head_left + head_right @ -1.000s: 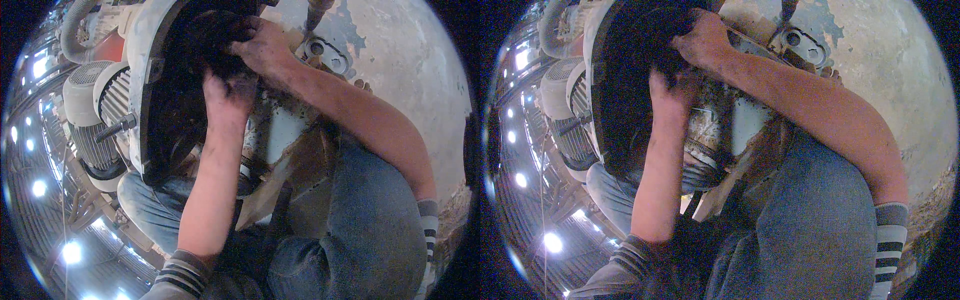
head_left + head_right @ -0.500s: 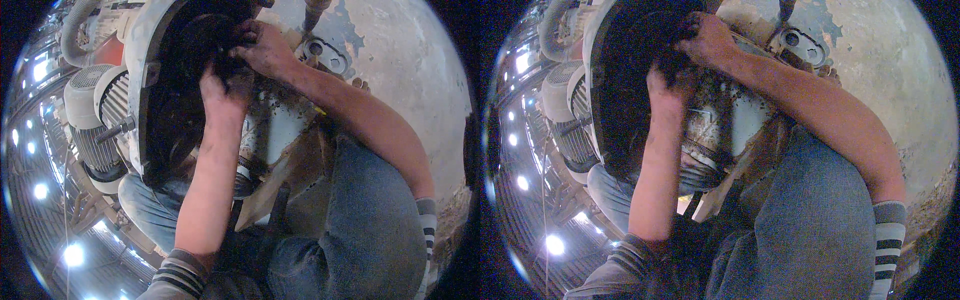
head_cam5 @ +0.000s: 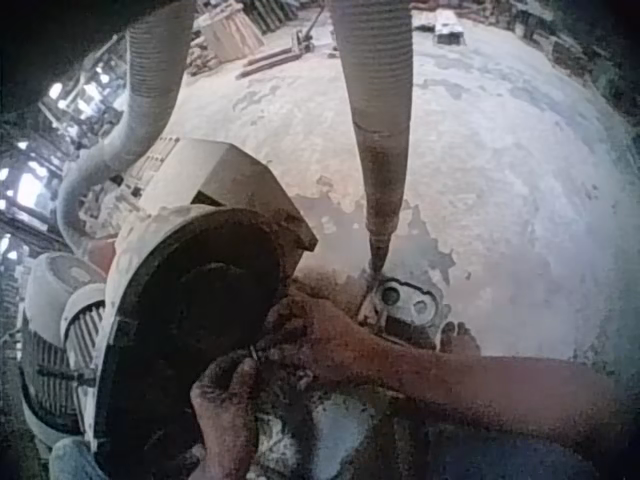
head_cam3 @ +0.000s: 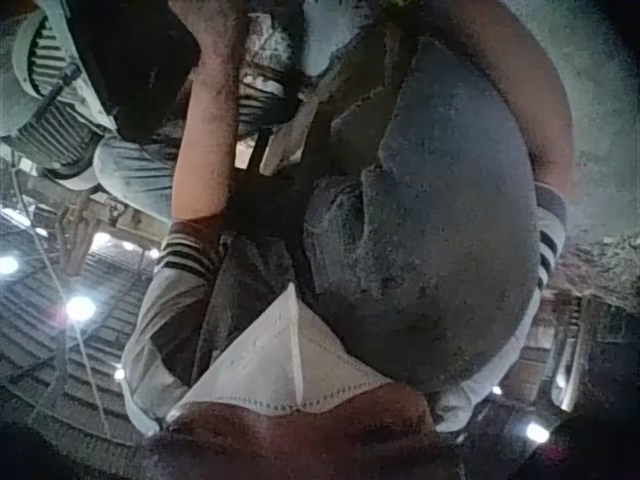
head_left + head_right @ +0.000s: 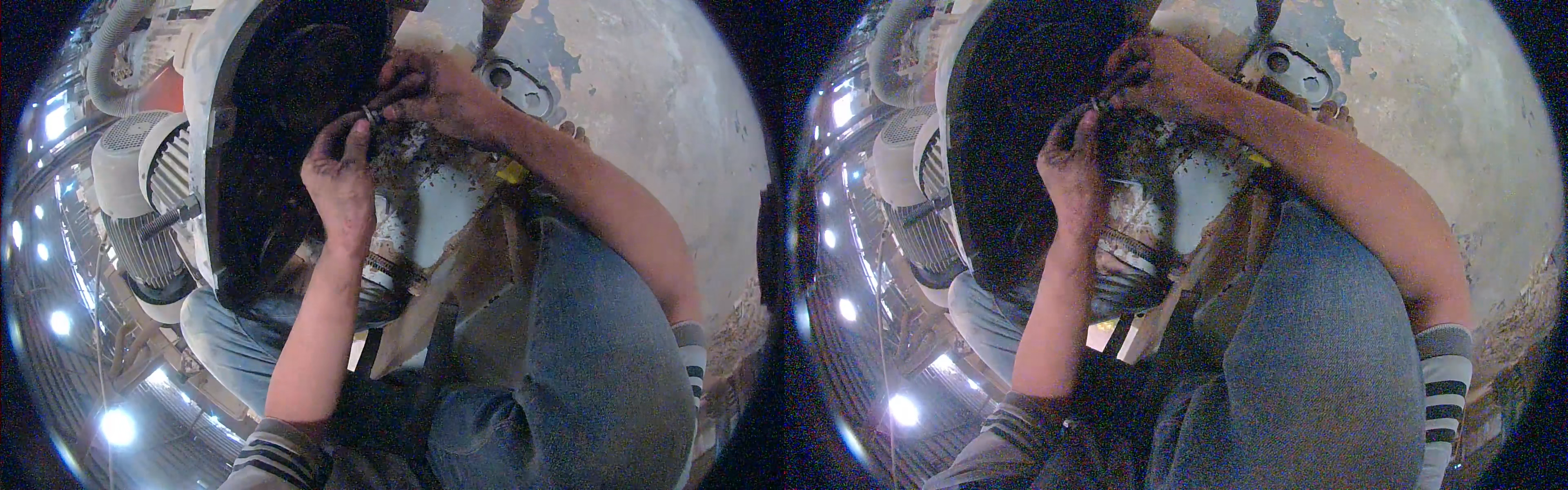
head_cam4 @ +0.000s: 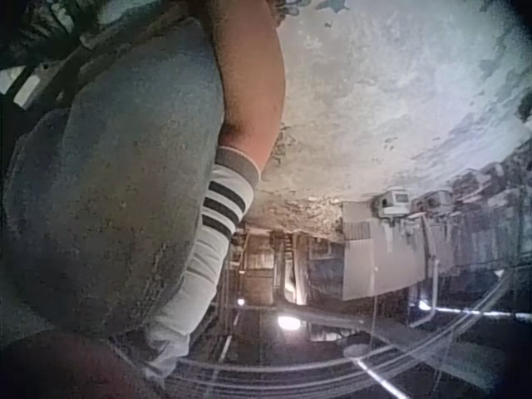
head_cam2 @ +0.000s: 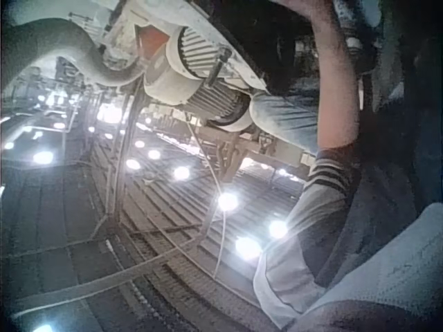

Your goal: Performing maintenance and tightening bolts on an industrial machine using an adjustable wrench.

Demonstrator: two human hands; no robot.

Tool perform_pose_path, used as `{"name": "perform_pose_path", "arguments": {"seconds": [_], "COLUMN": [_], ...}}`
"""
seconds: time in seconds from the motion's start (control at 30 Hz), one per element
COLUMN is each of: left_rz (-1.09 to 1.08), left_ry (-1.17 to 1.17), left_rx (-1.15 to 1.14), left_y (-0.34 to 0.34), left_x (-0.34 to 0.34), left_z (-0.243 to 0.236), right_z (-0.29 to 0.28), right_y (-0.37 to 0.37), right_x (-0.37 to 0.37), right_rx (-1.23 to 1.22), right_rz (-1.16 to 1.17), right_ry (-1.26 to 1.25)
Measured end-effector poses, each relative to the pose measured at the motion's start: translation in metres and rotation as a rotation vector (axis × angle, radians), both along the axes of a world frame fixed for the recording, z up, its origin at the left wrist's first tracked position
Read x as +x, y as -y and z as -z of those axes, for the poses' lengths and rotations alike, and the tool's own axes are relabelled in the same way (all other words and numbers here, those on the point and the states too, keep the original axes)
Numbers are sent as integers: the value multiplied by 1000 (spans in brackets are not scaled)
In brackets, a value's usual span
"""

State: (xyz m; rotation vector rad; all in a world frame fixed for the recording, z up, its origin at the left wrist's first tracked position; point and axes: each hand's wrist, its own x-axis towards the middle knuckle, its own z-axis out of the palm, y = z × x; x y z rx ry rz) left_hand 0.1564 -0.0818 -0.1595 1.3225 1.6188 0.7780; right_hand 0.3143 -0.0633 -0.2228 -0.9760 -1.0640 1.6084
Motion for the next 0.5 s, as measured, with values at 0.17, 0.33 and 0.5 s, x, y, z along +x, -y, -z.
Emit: {"name": "perform_pose_path", "arguments": {"seconds": [0.17,0.33,0.5], "left_rz": [-40,-143,27], "left_ry": [57,312,215], "left_rx": [-94,-267,-449], "left_y": [-5,-6,8], "left_x": [-1,-8,-11], "left_z": [-10,-8,1], "right_z": [-11,-18,5], "right_y": [-1,-1,17], "right_x": [1,4,-4], "right_rx": [73,93,46], "right_rz": [76,47,-125], "right_ry": [119,148,196]}}
